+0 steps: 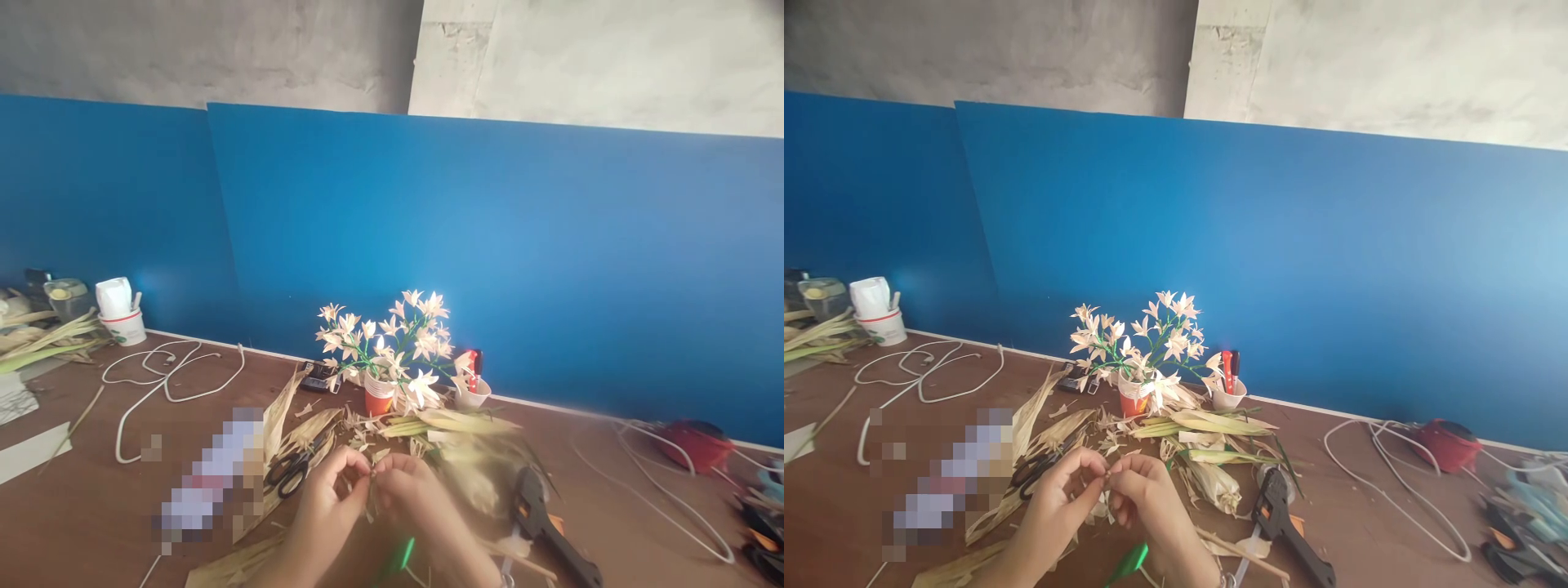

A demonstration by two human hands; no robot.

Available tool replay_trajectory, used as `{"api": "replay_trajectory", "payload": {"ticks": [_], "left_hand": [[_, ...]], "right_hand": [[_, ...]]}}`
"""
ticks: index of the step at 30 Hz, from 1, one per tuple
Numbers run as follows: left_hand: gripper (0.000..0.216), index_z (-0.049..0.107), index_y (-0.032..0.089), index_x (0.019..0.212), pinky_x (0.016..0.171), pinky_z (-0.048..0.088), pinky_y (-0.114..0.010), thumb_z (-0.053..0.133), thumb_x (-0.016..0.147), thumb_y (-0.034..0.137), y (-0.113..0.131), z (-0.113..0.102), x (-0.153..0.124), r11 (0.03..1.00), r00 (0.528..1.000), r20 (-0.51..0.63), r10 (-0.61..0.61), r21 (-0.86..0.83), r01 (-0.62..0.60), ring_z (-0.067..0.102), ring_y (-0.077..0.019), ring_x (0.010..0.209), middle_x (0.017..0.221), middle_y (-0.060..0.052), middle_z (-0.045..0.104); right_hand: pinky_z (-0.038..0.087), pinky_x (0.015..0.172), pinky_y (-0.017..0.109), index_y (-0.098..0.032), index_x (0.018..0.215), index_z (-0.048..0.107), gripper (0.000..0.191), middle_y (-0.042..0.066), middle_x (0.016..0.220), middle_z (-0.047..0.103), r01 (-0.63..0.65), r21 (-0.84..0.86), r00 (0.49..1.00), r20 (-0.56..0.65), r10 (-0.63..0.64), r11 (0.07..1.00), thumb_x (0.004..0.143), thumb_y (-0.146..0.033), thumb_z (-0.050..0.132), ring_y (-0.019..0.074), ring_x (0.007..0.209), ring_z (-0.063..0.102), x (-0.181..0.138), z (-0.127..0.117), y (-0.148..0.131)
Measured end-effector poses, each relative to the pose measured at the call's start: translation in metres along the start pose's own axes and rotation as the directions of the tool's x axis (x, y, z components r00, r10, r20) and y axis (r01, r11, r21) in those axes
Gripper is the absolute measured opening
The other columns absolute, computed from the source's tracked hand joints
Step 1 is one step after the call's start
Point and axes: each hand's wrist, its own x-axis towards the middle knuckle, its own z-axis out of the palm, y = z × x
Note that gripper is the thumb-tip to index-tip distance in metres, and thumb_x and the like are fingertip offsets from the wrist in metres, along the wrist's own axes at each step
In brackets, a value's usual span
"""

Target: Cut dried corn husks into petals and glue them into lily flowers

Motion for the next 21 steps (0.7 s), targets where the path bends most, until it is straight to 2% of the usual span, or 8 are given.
{"api": "replay_trajectory", "payload": {"ticks": [3,7,12,15,19,21], "left_hand": [[0.011,0.060,0.019,0.071,0.068,0.048,-0.026,0.051,0.078,0.016,0.003,-0.002,0.001,0.989,0.993,-0.007,0.122,0.087,-0.120,0.061,-0.0179,0.077,0.079,-0.004,0.064],[0.010,0.061,0.018,0.074,0.071,0.046,-0.027,0.052,0.078,0.019,0.008,-0.005,0.001,0.993,0.995,0.037,0.090,0.076,-0.092,0.059,-0.0181,0.078,0.082,-0.005,0.062],[0.014,0.055,0.018,0.062,0.063,0.041,-0.024,0.054,0.075,0.024,0.008,-0.005,0.005,0.992,0.991,0.090,-0.103,-0.069,0.110,0.053,-0.0158,0.070,0.073,-0.001,0.055],[0.017,0.051,0.018,0.060,0.058,0.037,-0.021,0.055,0.074,0.026,0.009,-0.005,0.007,0.927,0.952,0.182,-0.248,-0.243,0.287,0.047,-0.0126,0.064,0.069,0.002,0.050],[0.017,0.054,0.018,0.062,0.061,0.038,-0.020,0.059,0.074,0.028,0.013,-0.005,0.004,0.827,0.905,0.242,-0.349,-0.375,0.419,0.049,-0.0124,0.066,0.063,0.003,0.050],[0.012,0.061,0.017,0.069,0.066,0.040,-0.021,0.064,0.071,0.029,0.014,-0.004,0.003,0.802,0.897,0.229,-0.379,-0.403,0.442,0.053,-0.0141,0.072,0.069,0.002,0.057]], "right_hand": [[0.022,0.038,0.017,-0.016,0.064,0.055,0.014,-0.007,0.044,0.050,0.026,0.014,1.000,0.003,-0.026,1.000,0.063,-0.028,0.061,0.0046,0.035,0.040,0.001,-0.003,0.000],[0.030,0.040,0.018,-0.016,0.065,0.054,0.014,-0.006,0.044,0.051,0.090,-0.151,0.993,-0.067,-0.101,0.984,0.066,-0.029,0.060,0.0070,0.037,0.043,0.001,-0.003,-0.001],[0.034,0.044,0.019,-0.016,0.067,0.056,0.004,-0.006,0.051,0.050,0.221,-0.431,0.953,-0.093,-0.287,0.875,0.067,-0.020,0.055,0.0087,0.047,0.045,-0.006,0.001,-0.004],[0.032,0.046,0.018,-0.016,0.068,0.058,0.006,-0.006,0.055,0.050,0.299,-0.545,0.915,-0.070,-0.398,0.783,0.068,-0.014,0.052,0.0080,0.052,0.043,-0.011,0.002,-0.003],[0.030,0.046,0.018,-0.017,0.086,0.064,0.023,-0.008,0.052,0.046,0.352,-0.554,0.898,-0.026,-0.439,0.754,0.070,-0.010,0.050,0.0080,0.050,0.041,-0.012,0.002,0.001],[0.035,0.048,0.018,-0.018,0.095,0.067,0.030,-0.006,0.056,0.053,0.374,-0.506,0.902,0.004,-0.431,0.778,0.071,-0.011,0.051,0.0098,0.053,0.047,-0.012,0.002,0.002]]}}
